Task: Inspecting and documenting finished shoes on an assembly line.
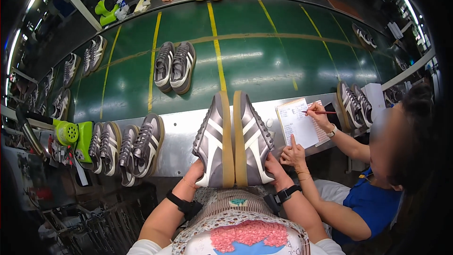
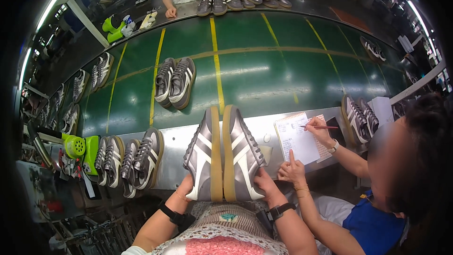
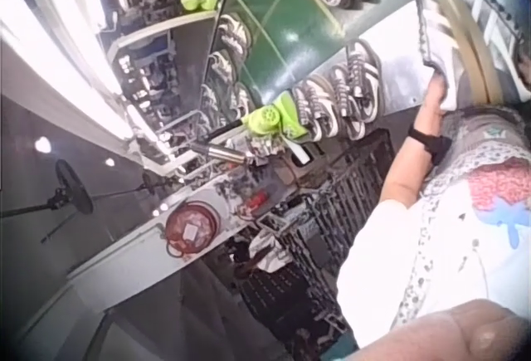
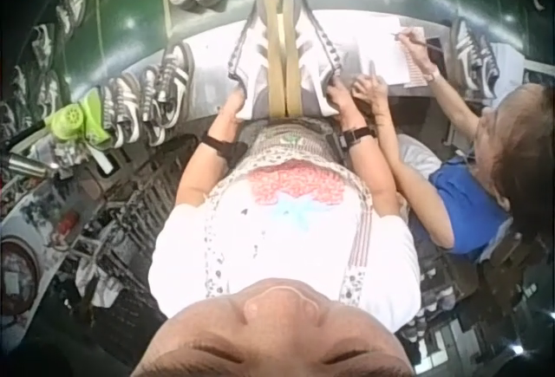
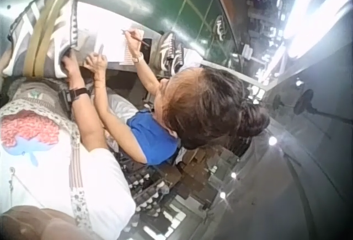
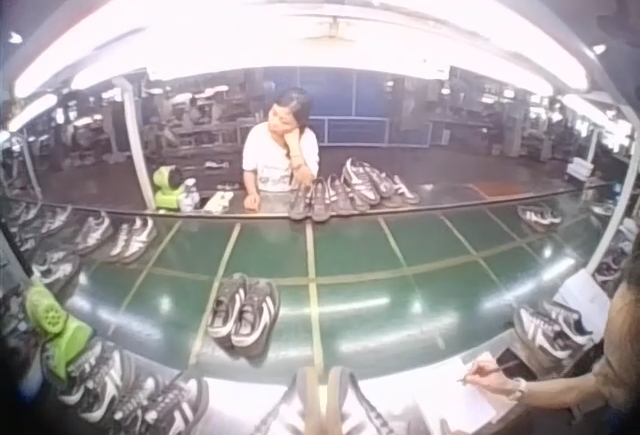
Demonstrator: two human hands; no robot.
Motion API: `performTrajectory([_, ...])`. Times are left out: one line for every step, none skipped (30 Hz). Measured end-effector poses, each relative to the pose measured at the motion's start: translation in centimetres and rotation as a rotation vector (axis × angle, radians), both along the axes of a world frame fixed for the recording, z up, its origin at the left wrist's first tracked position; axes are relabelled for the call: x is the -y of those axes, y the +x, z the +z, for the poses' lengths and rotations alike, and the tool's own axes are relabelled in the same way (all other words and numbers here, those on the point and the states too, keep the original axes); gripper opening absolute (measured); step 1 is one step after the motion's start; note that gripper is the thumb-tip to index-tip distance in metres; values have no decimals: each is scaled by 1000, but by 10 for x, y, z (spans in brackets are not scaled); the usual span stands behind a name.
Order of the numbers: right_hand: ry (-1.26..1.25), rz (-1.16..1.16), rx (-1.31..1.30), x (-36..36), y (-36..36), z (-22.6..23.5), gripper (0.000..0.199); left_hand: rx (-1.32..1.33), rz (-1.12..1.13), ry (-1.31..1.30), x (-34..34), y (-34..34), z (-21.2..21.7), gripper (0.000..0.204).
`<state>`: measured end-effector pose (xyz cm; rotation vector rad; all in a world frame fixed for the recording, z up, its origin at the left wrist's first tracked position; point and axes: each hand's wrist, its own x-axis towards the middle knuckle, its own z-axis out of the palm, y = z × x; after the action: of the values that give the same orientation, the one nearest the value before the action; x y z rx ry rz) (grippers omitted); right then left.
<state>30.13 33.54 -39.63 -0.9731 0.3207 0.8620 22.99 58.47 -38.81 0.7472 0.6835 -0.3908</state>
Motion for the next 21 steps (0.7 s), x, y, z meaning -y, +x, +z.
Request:
performTrajectory([5,5,-4,-3,-2,1,60,0,2,2,0,-1,1,35])
performTrajectory([-12,-3,-37,-5,-3,4,60,6,4,-10,-1,-1,1,37])
performTrajectory([9,13,-14,-8,-5,5,60,72,5,-74,-1,-3,0,39])
performTrajectory([-14,11,-31,-10,-7,7,60,8,8,-26,-4,-4,-1,39])
performTrajectory([-36,5,-55,-12,-8,8,59,20,-12,-38,-7,-6,-3,39])
performTrajectory([-37,10,-48,-14,-9,9,59,36,-33,-48,-10,-6,-8,39])
performTrajectory([4,22,-44,-17,-10,10,59,34,-34,-48,-14,-7,-12,39])
performTrajectory([51,22,-53,-19,-11,10,58,41,-40,-57,-17,-7,-18,39])
performTrajectory([44,32,-46,-21,-11,9,58,53,-48,-74,-20,-9,-23,38])
performTrajectory([39,26,-46,-24,-12,9,58,43,-44,-70,-24,-11,-28,38])
performTrajectory([35,22,-42,-26,-12,7,58,43,-53,-71,-27,-13,-33,38])
performTrajectory([34,29,-43,-28,-13,6,58,63,-63,-83,-32,-15,-38,37])
performTrajectory([69,30,-36,-29,-14,5,58,42,-53,-68,-35,-16,-42,37])
performTrajectory([58,5,-73,-32,-14,4,58,71,-94,-40,-38,-16,-46,37])
performTrajectory([85,-7,-64,-33,-16,3,58,70,-139,-3,-41,-17,-48,36])
performTrajectory([87,9,-45,-35,-17,2,58,97,-133,-12,-44,-19,-49,36])
performTrajectory([85,21,-37,-37,-18,2,57,90,-130,-24,-48,-20,-49,36])
performTrajectory([72,21,-58,-39,-19,1,56,83,-128,-35,-51,-21,-48,35])
performTrajectory([65,1,-75,-41,-20,1,55,76,-127,-45,-53,-22,-47,35])
performTrajectory([92,18,-46,-43,-21,0,55,71,-126,-54,-55,-22,-45,34])
performTrajectory([87,11,-37,-45,-23,-1,54,83,-127,-68,-57,-23,-42,34])
